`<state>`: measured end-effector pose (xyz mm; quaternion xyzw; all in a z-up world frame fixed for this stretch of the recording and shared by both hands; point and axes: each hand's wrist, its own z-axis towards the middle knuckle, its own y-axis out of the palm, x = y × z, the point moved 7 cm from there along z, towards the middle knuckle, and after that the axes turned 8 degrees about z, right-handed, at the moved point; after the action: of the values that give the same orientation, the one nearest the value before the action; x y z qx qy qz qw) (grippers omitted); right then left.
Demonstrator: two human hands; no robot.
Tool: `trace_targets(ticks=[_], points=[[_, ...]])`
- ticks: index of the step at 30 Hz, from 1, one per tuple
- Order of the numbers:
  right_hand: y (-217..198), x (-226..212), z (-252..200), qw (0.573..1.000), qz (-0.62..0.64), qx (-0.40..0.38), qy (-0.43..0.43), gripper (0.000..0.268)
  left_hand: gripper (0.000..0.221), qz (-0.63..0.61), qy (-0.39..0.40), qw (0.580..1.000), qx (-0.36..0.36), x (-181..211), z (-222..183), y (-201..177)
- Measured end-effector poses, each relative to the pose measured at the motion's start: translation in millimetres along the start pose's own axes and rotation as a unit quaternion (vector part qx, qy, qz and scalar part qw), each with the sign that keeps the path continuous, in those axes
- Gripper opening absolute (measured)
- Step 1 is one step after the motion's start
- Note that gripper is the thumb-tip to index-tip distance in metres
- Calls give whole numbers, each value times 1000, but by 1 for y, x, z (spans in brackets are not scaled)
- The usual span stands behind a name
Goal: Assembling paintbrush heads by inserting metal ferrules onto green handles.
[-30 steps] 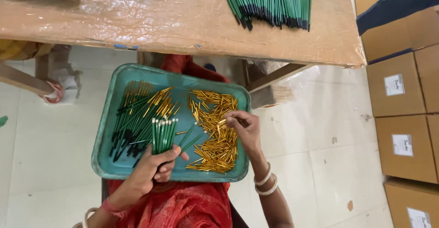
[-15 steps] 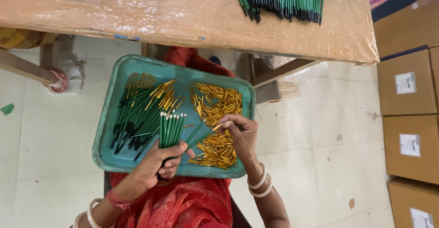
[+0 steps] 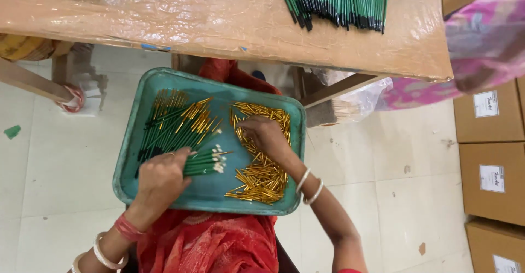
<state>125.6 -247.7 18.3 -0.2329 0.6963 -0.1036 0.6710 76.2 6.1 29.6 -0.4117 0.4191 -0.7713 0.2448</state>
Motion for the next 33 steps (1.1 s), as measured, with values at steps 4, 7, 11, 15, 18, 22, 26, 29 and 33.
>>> trace_targets(ticks=[4, 7, 11, 15, 18, 22, 26, 29, 33], points=[[18, 2, 4, 942, -245, -121, -196, 32, 47, -127, -182, 974, -38, -17, 6, -12], [21, 17, -9, 907, -302, -170, -240, 28, 28, -298, -292, 905, -84, -18, 4, -5], [18, 9, -41, 866, -397, -197, -230, 18, 25, -450, -326, 819, -143, -16, -6, 26], [9, 1, -67, 892, -382, -166, -178, 17, 31, -530, -338, 762, -157, -3, -11, 37], [-16, 7, -79, 968, -222, 11, -114, 17, 36, -557, -331, 730, -216, 11, -14, 49], [-17, 40, -93, 959, 220, 87, 154, 18, 33, -590, -330, 693, -250, 30, -18, 58], [-1, 51, -94, 881, 425, 121, 168, 20, 29, -647, -335, 633, -261, 42, -26, 68], [1, 34, -92, 883, 424, 170, 105, 17, 25, -666, -332, 621, -243, 45, -25, 66], [5, 22, -90, 874, 428, 214, 83, 16, 29, -661, -357, 603, -270, 46, -27, 64]])
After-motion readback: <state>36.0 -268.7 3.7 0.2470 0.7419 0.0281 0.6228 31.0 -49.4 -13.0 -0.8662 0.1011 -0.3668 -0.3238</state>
